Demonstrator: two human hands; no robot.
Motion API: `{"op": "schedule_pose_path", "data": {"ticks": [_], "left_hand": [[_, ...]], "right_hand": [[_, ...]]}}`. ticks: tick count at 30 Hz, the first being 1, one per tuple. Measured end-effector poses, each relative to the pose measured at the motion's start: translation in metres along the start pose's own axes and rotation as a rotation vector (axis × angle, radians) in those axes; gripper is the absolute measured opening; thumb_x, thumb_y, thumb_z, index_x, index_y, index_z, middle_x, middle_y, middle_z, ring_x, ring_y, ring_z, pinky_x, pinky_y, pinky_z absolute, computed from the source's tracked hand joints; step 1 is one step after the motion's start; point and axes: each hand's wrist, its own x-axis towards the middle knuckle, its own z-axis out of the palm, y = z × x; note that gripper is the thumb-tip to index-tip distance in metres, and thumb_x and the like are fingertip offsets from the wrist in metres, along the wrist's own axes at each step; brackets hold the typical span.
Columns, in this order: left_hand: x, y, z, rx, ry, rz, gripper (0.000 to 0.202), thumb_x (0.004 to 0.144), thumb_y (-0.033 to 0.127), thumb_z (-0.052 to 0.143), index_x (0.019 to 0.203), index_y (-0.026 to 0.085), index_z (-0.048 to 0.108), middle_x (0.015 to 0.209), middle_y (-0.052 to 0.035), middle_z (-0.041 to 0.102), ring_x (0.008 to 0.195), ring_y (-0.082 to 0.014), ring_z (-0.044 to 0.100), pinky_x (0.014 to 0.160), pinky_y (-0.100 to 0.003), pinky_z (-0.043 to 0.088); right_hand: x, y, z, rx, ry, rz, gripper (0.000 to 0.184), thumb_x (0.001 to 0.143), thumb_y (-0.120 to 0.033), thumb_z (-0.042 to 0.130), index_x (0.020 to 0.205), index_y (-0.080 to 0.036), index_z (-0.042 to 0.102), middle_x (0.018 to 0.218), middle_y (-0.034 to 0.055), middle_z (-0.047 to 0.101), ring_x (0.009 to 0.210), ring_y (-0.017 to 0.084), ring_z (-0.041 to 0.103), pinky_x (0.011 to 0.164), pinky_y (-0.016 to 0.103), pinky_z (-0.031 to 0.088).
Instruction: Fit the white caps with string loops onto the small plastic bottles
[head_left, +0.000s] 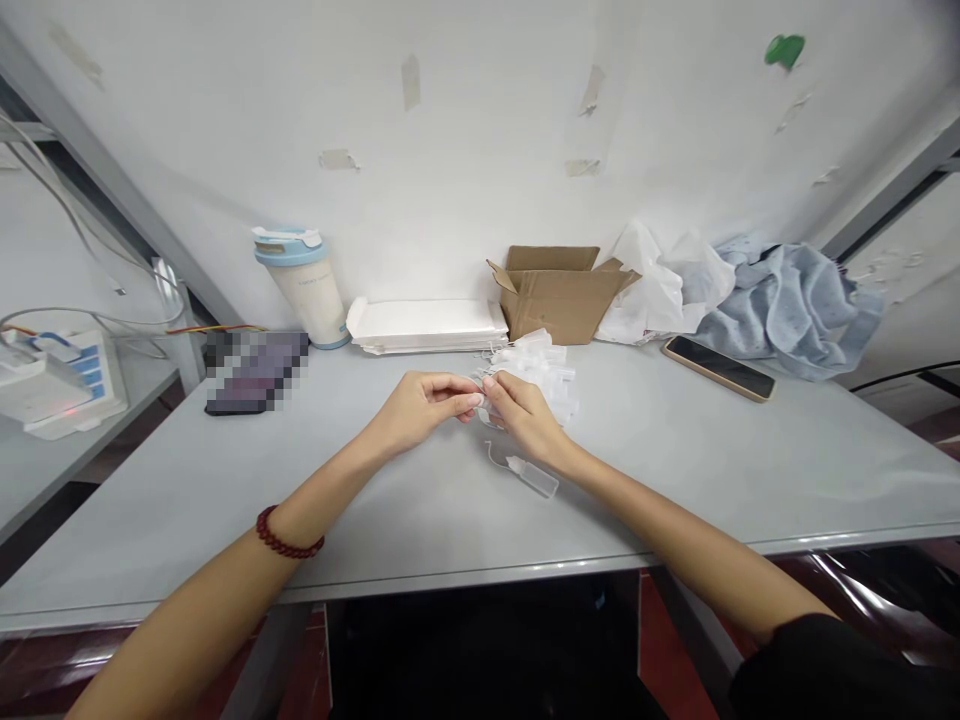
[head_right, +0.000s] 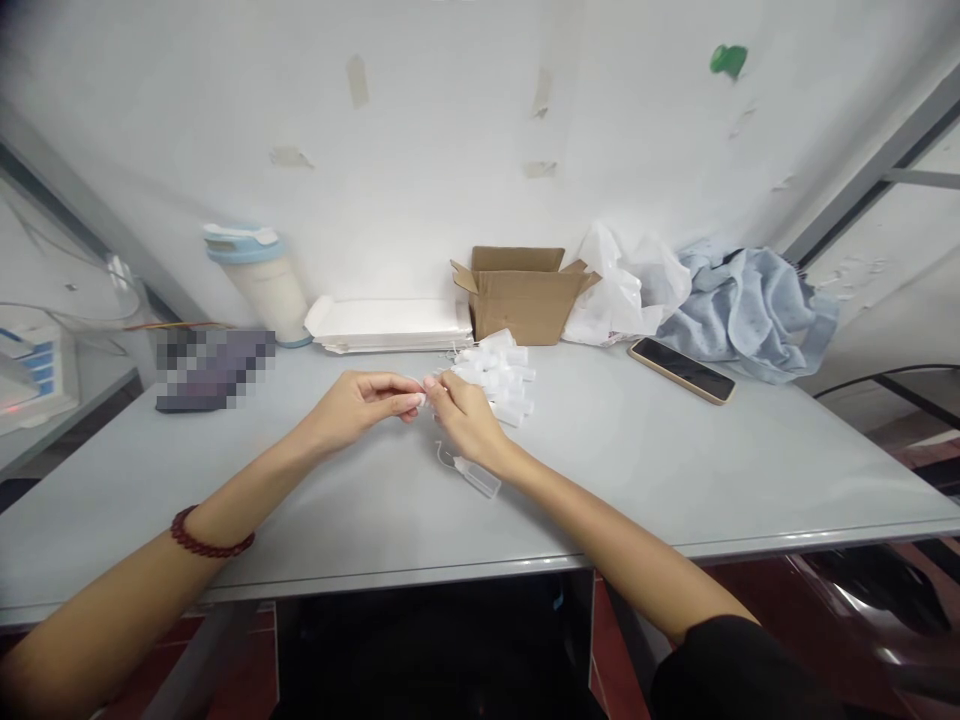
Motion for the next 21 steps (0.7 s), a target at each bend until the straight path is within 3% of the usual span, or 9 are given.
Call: {"op": "schedule_pose_path", "data": {"ticks": [8,15,18,21], "left_hand": [[-0.0011,0.0015,-0.0017,0.057,-0.096,-0.023,0.019,0.079,0.032,0.067,0.078,0.014,0.072,0.065,-0.0011,0.067,0.059,-0.0124,0.062,0.066,-0.026,0.052],[-0.0037,-0.0014,0.0052,0.197,0.003,0.160,0.015,0.077,0.028,0.066,0.082,0.016,0.074,0.082,-0.0044,0.069,0.078,-0.0173,0.063,0.074,-0.028,0.051],[-0.0043,-0.0008,0.0056,0.210,0.039,0.178,0.017,0.077,0.029,0.066,0.083,0.016,0.074,0.088,-0.0055,0.070,0.084,-0.0189,0.064,0.077,-0.029,0.051],[-0.0039,0.0016,0.0038,0.177,-0.004,0.131,0.021,0.080,0.033,0.063,0.082,0.015,0.073,0.082,-0.0051,0.071,0.079,-0.0178,0.065,0.076,-0.029,0.052]], "right_hand": [[-0.0032,-0.0086,-0.0021,-0.065,-0.026,0.042,0.034,0.092,-0.048,0.037,0.076,-0.019,0.046,0.069,-0.0015,0.047,0.063,0.011,0.048,0.056,0.023,0.044],[0.0008,-0.0051,-0.0016,0.074,-0.036,0.151,0.039,0.089,-0.055,0.039,0.076,-0.019,0.046,0.073,-0.0011,0.045,0.069,0.012,0.047,0.054,0.021,0.045],[0.0016,-0.0048,-0.0018,0.118,-0.046,0.173,0.040,0.087,-0.058,0.040,0.076,-0.020,0.045,0.073,-0.0017,0.045,0.065,0.010,0.044,0.051,0.020,0.042],[0.0005,-0.0073,-0.0028,0.077,-0.042,0.132,0.039,0.089,-0.056,0.039,0.079,-0.020,0.047,0.071,-0.0020,0.045,0.064,0.011,0.045,0.054,0.021,0.043]]}}
